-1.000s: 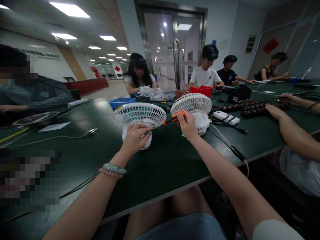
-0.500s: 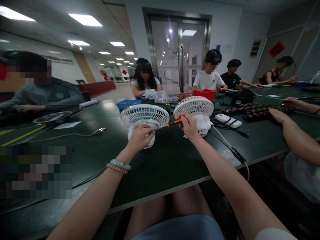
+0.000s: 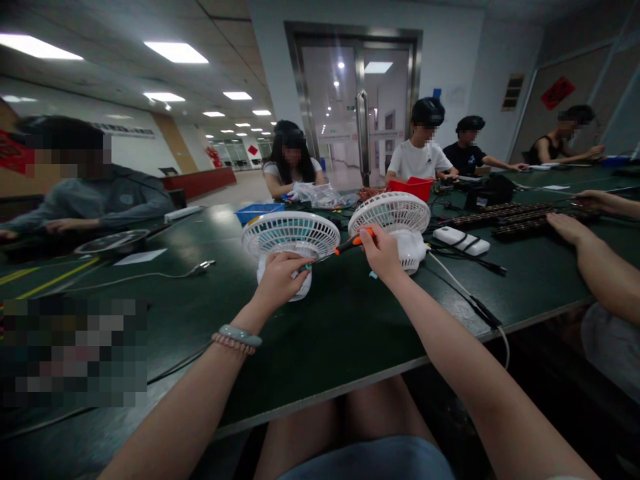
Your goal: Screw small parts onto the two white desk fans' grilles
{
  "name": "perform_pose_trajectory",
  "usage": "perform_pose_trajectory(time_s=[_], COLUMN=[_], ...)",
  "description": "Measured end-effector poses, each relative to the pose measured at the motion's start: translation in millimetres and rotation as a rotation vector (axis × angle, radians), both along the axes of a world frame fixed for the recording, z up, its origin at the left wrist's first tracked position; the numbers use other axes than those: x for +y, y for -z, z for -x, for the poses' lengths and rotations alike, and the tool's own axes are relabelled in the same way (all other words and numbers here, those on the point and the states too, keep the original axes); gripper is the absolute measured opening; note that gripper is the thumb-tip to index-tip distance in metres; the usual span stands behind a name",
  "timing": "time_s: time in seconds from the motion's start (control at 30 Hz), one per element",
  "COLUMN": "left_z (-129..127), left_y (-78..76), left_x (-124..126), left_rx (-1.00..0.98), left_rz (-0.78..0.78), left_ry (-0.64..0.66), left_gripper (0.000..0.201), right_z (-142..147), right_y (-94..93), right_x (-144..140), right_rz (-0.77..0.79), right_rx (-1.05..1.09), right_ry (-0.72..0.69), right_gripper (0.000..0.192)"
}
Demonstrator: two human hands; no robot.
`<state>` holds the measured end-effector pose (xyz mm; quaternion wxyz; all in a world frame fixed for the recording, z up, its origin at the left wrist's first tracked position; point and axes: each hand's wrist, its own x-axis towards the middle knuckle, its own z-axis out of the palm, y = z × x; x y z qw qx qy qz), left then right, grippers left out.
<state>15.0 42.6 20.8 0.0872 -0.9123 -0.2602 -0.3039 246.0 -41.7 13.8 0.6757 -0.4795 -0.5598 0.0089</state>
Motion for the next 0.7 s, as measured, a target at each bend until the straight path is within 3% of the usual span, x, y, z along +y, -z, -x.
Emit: perform_pose_trajectory(time_s=[0.1,0.23,0.53,0.7], left_z=[0.0,-0.7,-0.5,-1.4], left_y=[0.5,0.5,1.6,1.9], left_x=[-0.6,-2.6,-4.4,-4.7], left_rx=[0.004,0.000,0.001,-0.004], left_rz=[0.006,0.019,0.025,0.028], left_ry=[-0.003,-0.011,-0.009,-0.021], left_gripper=[0.028,0.027,0.028,0.028], right_z=[0.0,-0.6,-10.4,-9.0], right_y=[-0.7,-1.1,3.2,0.0], right_x=[-0.2,1.8,5.2,3.0], right_rz=[-0.008,-0.014,0.138,0.179], right_rx=[-0.037,-0.033,0.205,0.274], right_ry=[0.060,0.029,-0.384,-0.442], right_gripper=[0.034,0.033,0.021,0.020])
